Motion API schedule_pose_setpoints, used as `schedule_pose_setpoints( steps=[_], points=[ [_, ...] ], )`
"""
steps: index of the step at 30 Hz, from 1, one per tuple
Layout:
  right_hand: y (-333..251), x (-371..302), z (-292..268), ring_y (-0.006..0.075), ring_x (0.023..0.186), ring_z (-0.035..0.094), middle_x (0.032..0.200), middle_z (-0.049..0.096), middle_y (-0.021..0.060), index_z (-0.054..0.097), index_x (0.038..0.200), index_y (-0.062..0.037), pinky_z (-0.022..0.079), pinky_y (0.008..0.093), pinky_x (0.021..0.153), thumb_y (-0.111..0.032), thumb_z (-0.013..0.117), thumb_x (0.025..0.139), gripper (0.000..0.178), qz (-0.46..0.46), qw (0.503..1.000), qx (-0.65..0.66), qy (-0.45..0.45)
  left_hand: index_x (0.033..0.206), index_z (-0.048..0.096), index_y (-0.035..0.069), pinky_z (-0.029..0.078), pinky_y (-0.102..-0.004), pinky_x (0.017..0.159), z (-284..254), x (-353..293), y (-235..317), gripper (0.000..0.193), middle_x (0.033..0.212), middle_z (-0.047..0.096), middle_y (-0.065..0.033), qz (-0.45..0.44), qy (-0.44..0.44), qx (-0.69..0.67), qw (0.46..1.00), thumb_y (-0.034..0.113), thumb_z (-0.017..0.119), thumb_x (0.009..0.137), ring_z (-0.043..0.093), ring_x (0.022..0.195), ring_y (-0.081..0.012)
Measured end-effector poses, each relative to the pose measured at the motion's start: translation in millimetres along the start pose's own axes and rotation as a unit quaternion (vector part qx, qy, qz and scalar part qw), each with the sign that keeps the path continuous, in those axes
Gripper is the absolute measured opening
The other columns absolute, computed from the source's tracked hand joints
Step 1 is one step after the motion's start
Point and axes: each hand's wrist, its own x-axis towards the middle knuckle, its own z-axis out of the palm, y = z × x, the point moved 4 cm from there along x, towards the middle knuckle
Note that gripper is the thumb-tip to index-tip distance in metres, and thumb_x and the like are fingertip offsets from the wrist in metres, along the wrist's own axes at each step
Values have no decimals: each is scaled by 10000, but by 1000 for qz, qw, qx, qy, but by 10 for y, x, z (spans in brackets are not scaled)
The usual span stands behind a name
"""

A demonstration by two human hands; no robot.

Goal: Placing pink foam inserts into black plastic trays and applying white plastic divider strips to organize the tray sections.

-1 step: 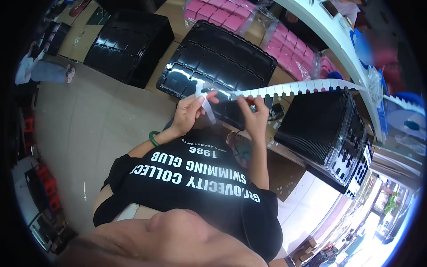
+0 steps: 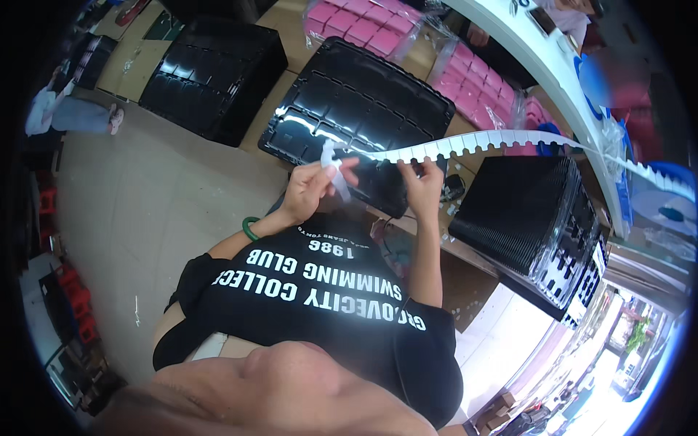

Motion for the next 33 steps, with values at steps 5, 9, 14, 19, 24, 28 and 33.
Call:
schedule_pose_setpoints(
  steps=[5, 9, 14, 19, 24, 28, 33],
  points=[
    [-180, 1201, 501, 152, 717, 540, 764, 656, 37, 750, 886, -69, 450, 284, 679, -194, 765, 827, 139, -142, 978, -139, -60, 863, 765, 0, 512, -248, 613, 52, -5, -55, 271, 769, 752, -69, -34, -219, 7, 975, 139, 564, 978, 696, 721, -82],
    [-169, 2000, 1107, 225, 800, 612, 773, 680, 68, 761, 867, -86, 482, 358, 736, -221, 756, 799, 151, -175, 957, -216, -79, 916, 769, 0, 503, -227, 631, 1, 107, -72, 258, 734, 743, -46, -105, -246, 1, 964, 162, 578, 982, 667, 672, -62],
    [79, 2218, 1268, 245, 798, 610, 774, 695, 73, 766, 875, -100, 483, 385, 736, -255, 757, 796, 174, -184, 930, -310, -66, 1014, 754, 1, 512, -233, 642, 13, 156, -207, 252, 707, 731, -37, -112, -229, -1, 967, 179, 578, 986, 658, 649, -67],
    [166, 2114, 1054, 235, 792, 613, 762, 693, 63, 769, 891, -111, 488, 378, 725, -244, 729, 810, 161, -174, 931, -311, -79, 997, 756, -1, 519, -234, 656, 151, 119, -243, 265, 720, 734, -40, -129, -226, 0, 965, 184, 566, 990, 663, 659, -69],
    [245, 2104, 859, 248, 794, 619, 798, 704, 72, 769, 864, -103, 494, 387, 749, -231, 713, 813, 149, -50, 971, -209, -106, 931, 756, -13, 528, -248, 691, 314, 107, -266, 279, 743, 740, -52, -121, -229, -7, 966, 179, 561, 989, 698, 721, -103],
    [216, 1980, 761, 251, 787, 612, 801, 703, 68, 765, 869, -90, 491, 379, 762, -222, 722, 816, 149, -142, 944, -289, -78, 895, 755, -13, 527, -252, 692, 467, 61, -263, 289, 764, 746, -58, -144, -239, -9, 960, 181, 563, 987, 703, 728, -113],
    [176, 1857, 670, 271, 792, 605, 808, 697, 70, 755, 856, -86, 491, 392, 766, -194, 719, 796, 129, -219, 926, -302, -58, 815, 752, -10, 520, -244, 669, 586, 31, -234, 312, 827, 759, -74, -187, -250, 10, 950, 177, 566, 982, 693, 700, -107]
  ],
)
